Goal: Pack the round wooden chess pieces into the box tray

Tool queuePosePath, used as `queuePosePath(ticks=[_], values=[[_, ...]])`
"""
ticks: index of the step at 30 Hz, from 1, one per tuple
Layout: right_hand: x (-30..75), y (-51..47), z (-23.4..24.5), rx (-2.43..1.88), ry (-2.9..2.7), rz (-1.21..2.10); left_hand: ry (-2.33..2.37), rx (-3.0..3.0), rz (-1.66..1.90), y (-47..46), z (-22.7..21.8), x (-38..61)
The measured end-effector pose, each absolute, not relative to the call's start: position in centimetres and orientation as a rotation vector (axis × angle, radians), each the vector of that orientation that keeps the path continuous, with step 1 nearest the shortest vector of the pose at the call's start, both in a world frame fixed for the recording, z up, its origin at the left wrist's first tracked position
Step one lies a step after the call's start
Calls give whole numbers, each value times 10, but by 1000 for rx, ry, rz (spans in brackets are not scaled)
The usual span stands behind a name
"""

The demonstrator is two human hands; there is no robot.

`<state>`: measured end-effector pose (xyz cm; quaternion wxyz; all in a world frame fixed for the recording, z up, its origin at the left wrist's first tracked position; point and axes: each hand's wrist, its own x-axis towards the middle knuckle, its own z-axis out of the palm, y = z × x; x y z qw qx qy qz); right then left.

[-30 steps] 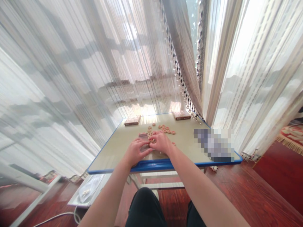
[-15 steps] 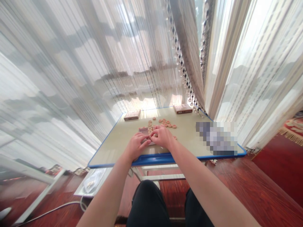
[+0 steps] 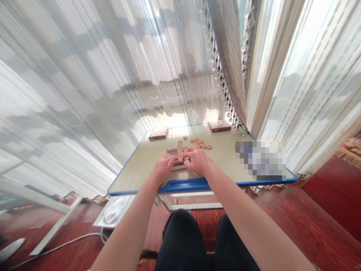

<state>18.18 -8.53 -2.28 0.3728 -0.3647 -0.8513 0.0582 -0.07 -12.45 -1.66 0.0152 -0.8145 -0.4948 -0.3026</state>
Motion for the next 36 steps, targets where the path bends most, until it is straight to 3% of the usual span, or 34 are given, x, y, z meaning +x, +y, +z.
queuePosePath(ticks=[36], values=[[182, -84, -24, -956, -2160, 141, -1547, -2435, -997, -121, -18, -1]])
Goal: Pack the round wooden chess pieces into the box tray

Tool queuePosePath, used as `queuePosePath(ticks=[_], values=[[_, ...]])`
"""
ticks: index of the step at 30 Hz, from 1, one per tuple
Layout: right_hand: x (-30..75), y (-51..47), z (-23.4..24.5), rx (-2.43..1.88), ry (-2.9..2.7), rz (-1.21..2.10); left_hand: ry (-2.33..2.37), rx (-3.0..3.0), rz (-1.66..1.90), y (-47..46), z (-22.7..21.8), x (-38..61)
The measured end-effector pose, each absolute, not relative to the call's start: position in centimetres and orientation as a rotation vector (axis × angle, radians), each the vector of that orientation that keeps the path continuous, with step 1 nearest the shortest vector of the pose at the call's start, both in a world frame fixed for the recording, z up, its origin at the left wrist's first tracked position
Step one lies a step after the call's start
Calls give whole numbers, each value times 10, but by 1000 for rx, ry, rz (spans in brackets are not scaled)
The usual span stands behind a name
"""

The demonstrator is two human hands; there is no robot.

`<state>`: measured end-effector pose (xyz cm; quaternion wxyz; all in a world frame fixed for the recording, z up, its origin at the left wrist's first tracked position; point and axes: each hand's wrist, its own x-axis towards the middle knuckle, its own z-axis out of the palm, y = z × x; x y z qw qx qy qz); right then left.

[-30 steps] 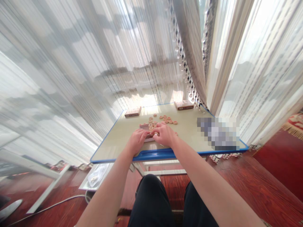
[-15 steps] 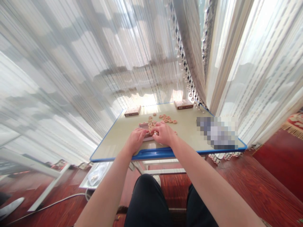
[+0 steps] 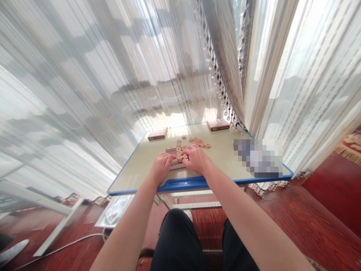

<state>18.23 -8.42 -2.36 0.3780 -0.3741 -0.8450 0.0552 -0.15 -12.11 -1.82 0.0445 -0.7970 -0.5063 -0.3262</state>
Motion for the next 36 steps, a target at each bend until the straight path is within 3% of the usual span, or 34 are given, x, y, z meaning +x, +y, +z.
queuePosePath(ticks=[8, 14, 25, 36], values=[[182, -59, -15, -854, -2156, 97, -1594, -2276, -914, -110, -11, -14], [170, -11, 4, -907, -2093, 271, -1725, -2279, -846, -72, 6, -28], [164, -10, -15, -1001, -1809, 691, -1863, -2400, -783, -63, -11, -20], [160, -17, -6, -1123, -1865, 612, -1816, -2308, -717, -62, -14, -16]])
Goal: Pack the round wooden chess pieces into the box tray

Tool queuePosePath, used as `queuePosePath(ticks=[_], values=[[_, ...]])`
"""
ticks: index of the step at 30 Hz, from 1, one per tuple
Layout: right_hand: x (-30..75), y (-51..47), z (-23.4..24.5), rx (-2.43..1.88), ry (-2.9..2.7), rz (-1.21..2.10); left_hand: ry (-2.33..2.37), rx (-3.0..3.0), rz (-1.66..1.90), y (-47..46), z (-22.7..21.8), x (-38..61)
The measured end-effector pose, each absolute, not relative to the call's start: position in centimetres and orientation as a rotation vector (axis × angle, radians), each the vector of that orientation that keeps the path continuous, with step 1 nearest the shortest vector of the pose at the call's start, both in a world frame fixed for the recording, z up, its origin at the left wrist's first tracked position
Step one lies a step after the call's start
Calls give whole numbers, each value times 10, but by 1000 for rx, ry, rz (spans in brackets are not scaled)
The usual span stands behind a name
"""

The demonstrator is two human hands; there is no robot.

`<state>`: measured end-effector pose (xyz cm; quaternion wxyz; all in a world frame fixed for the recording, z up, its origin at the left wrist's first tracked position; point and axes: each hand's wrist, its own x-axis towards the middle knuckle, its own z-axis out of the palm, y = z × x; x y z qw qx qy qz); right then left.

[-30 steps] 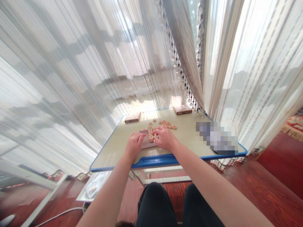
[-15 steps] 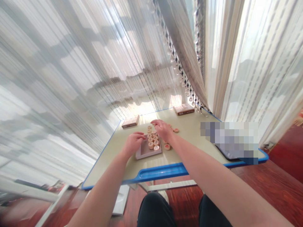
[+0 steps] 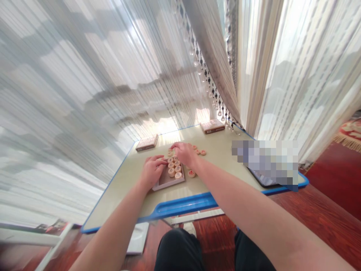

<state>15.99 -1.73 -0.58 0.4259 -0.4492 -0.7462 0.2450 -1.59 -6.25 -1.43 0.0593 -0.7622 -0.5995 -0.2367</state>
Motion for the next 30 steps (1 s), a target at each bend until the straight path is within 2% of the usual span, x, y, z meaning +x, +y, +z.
queuePosePath(ticks=[13, 30], values=[[175, -9, -5, -1157, -2220, 375, -1800, -2319, -726, -63, -15, -16], [174, -3, -13, -1049, -2227, 509, -1767, -2329, -777, -62, -14, -13]])
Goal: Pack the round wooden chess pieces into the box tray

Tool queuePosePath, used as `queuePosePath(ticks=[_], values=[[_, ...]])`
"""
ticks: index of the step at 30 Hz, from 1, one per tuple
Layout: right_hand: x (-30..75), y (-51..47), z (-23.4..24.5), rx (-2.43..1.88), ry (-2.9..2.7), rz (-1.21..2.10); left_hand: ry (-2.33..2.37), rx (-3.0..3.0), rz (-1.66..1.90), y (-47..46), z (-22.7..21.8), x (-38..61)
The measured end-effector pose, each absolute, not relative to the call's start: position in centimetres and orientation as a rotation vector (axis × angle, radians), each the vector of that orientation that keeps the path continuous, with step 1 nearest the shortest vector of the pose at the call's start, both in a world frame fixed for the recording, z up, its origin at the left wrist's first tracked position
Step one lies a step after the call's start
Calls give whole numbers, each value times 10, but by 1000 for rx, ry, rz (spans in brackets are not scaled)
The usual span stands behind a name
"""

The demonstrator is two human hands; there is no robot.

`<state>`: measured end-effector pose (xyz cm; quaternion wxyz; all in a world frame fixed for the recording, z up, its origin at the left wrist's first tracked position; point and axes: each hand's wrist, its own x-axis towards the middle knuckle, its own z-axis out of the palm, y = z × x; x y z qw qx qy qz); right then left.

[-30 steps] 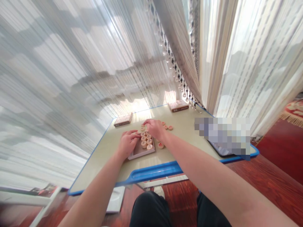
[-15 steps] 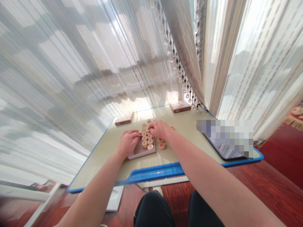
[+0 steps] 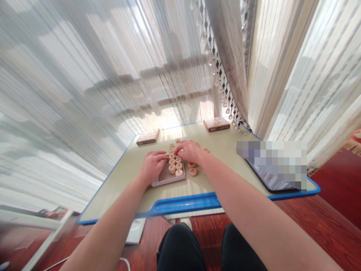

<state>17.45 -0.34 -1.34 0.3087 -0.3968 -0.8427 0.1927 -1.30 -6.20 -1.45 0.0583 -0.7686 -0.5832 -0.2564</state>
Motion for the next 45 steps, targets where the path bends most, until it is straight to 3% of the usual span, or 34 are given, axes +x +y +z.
queuePosePath(ticks=[31, 45], values=[[183, -12, -3, -992, -2345, 615, -1727, -2302, -914, -62, -19, -16], [185, -2, -5, -1169, -2061, 352, -1949, -2112, -1149, -62, -14, -21]])
